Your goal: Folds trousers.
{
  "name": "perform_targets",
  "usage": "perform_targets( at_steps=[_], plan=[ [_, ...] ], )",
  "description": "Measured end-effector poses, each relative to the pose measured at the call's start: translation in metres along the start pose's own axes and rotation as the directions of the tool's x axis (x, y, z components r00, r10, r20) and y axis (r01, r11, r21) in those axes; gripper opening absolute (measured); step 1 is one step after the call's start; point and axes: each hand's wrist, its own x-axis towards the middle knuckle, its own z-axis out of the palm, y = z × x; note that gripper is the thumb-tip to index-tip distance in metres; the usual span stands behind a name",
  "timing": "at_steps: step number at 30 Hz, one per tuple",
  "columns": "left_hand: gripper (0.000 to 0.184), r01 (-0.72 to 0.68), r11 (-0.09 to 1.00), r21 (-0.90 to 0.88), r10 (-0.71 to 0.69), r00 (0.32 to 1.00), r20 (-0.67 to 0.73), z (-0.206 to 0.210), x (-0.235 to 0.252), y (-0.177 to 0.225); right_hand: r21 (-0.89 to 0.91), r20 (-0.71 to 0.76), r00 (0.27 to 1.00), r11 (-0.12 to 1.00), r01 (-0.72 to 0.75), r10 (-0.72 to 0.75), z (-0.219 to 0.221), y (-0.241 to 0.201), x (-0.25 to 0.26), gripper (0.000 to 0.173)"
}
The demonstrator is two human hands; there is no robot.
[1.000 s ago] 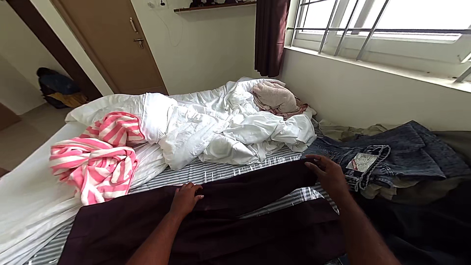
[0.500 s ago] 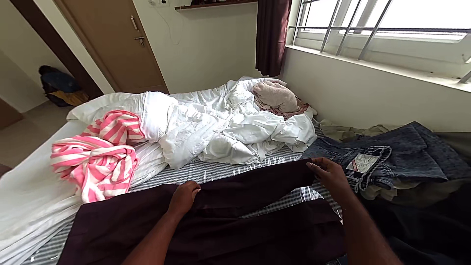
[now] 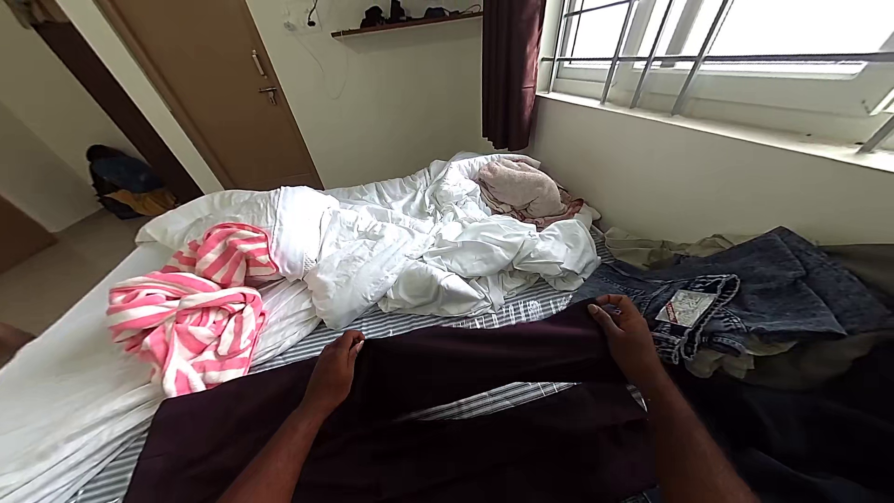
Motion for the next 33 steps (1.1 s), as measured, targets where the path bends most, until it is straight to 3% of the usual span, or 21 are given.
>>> perform_targets(
  at_steps=[4,7,12,14,17,19,22,26,30,33],
  plan=[
    [0.036,-0.061,0.998,-0.013,0.061,0.996,0.07,0.012,0.015,-0.009,0.158,0.214,0.928,0.927,-0.341,0.305,-0.009,-0.004,0.005,0.031],
    [0.032,-0.064,0.998,-0.029,0.065,0.997,0.045,0.03,0.029,-0.017,0.264,0.079,0.939,0.901,-0.344,0.335,-0.004,0.005,0.01,0.034],
    [0.038,0.243,0.949,0.201,-0.283,0.938,0.202,0.046,0.041,-0.004,-0.12,0.198,0.901,0.922,-0.368,0.386,0.008,0.061,0.015,0.049],
    [0.038,0.232,0.945,0.231,-0.261,0.96,0.104,0.054,0.038,0.002,-0.224,0.17,0.912,0.916,-0.334,0.374,0.013,0.074,0.012,0.048],
    [0.035,0.085,0.977,0.198,-0.07,0.994,-0.078,0.058,0.026,0.009,-0.263,0.128,0.942,0.926,-0.27,0.311,0.015,0.078,0.011,0.045],
    [0.034,0.003,0.985,0.171,0.023,0.988,-0.15,0.048,0.013,0.01,-0.287,0.122,0.948,0.925,-0.249,0.293,0.016,0.074,0.01,0.047],
    [0.033,-0.011,0.997,0.075,0.028,0.972,-0.234,0.015,-0.015,-0.002,-0.324,0.105,0.964,0.924,-0.201,0.246,0.017,0.069,0.006,0.047],
    [0.028,0.188,0.981,-0.041,-0.192,0.942,-0.277,-0.029,-0.076,-0.044,-0.301,0.217,0.941,0.935,-0.188,0.259,0.017,0.071,0.005,0.049],
    [0.03,0.354,0.93,0.096,-0.324,0.915,-0.24,-0.063,-0.144,-0.105,-0.263,0.393,0.856,0.933,-0.246,0.336,0.015,0.064,0.004,0.057],
    [0.049,0.537,0.83,0.15,-0.517,0.842,-0.152,-0.085,-0.184,-0.138,-0.1,0.237,0.942,0.97,-0.22,0.238,0.012,0.058,-0.002,0.042]
  ],
)
